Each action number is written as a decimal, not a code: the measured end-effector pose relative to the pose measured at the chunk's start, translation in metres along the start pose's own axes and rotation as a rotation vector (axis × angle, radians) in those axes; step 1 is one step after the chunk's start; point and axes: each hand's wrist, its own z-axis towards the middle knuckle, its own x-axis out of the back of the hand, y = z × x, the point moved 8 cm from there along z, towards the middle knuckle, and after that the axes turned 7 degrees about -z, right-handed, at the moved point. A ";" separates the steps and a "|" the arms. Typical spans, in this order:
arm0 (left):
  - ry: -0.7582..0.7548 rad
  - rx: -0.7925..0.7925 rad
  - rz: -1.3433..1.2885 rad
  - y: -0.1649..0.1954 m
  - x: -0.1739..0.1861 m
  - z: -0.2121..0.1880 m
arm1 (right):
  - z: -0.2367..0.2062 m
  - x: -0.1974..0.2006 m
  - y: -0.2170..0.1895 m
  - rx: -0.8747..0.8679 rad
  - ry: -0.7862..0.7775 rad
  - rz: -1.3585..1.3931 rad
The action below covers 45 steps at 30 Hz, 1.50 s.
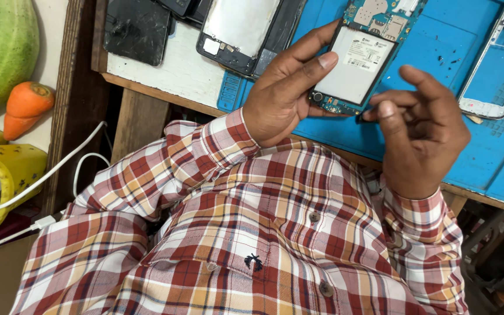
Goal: The person disassembles a white smartphone using a screwdriver and tweezers. They remove the back cover, separate the internal components, and place the parts on a blue work mat. The person then handles the phone's frame and internal assembly.
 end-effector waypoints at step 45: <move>-0.071 0.160 0.411 -0.006 -0.020 -0.003 | -0.004 0.015 0.003 0.041 0.091 0.102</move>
